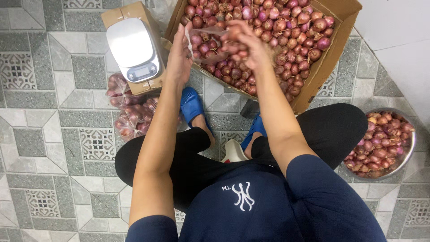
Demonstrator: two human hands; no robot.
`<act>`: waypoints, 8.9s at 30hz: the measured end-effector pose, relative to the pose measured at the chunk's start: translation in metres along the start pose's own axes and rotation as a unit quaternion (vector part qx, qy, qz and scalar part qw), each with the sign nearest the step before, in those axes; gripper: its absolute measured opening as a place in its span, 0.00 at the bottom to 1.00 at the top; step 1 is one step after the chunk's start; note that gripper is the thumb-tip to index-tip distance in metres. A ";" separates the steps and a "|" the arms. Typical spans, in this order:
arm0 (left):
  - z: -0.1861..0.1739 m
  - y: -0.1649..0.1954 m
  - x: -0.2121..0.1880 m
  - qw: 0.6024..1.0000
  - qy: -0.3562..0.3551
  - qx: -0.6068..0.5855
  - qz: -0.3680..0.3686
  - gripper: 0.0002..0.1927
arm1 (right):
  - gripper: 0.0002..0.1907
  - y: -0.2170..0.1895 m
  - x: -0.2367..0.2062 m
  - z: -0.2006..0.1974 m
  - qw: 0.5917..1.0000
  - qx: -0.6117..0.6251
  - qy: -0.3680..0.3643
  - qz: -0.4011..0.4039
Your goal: The person sits on the floor and repeatedly scoops red onions from a cardboard box into a clear plastic bag. They place the filled bag onto a digital scale, then remove it and set it aside before repeating the process with a new bag.
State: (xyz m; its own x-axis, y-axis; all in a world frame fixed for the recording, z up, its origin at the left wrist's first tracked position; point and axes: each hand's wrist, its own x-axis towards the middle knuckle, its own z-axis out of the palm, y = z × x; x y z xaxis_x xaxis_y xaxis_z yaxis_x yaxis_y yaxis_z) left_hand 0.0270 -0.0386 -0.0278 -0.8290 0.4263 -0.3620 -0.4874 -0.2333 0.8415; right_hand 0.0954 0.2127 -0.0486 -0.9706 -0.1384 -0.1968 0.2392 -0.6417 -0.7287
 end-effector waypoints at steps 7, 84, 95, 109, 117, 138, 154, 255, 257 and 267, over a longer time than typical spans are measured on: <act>0.000 -0.002 0.005 0.999 -0.007 -0.034 0.006 0.40 | 0.30 0.036 0.064 0.066 0.706 -0.706 0.015 0.056; 0.010 0.011 0.000 0.997 -0.034 -0.037 0.056 0.50 | 0.05 0.004 -0.078 -0.064 0.788 -0.551 0.272 0.005; 0.005 0.008 -0.001 0.999 -0.020 -0.036 0.035 0.49 | 0.15 0.047 -0.076 -0.051 0.630 -0.706 0.321 0.049; -0.006 0.001 -0.001 0.999 -0.009 0.008 0.037 0.52 | 0.32 0.050 -0.065 -0.054 0.639 -0.704 0.279 0.138; -0.009 -0.001 -0.002 1.000 0.001 0.008 0.028 0.52 | 0.12 0.014 -0.071 -0.098 0.836 -0.346 0.412 -0.104; -0.016 -0.006 -0.002 1.000 0.005 0.014 0.026 0.49 | 0.10 0.040 -0.031 -0.070 0.513 -0.842 0.131 0.106; -0.013 -0.004 -0.002 1.000 0.012 0.013 0.008 0.48 | 0.10 -0.003 -0.050 -0.088 0.932 -0.087 0.353 -0.008; -0.001 0.010 0.005 0.999 0.012 0.020 0.025 0.48 | 0.12 0.009 0.041 0.061 0.953 0.029 0.289 0.090; 0.000 0.011 0.004 0.999 0.016 0.021 0.022 0.48 | 0.16 0.009 0.042 0.059 0.953 -0.061 0.279 0.102; -0.002 0.008 0.011 0.999 -0.007 -0.014 0.040 0.46 | 0.15 0.022 0.051 0.043 0.906 -0.307 0.289 -0.034</act>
State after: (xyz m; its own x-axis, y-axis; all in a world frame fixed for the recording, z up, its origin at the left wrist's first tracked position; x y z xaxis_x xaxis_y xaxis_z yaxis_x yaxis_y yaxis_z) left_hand 0.0134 -0.0379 -0.0258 -0.8613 0.4184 -0.2884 -0.4280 -0.2913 0.8555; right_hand 0.0500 0.1589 -0.0469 -0.8502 0.4185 -0.3195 0.3214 -0.0681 -0.9445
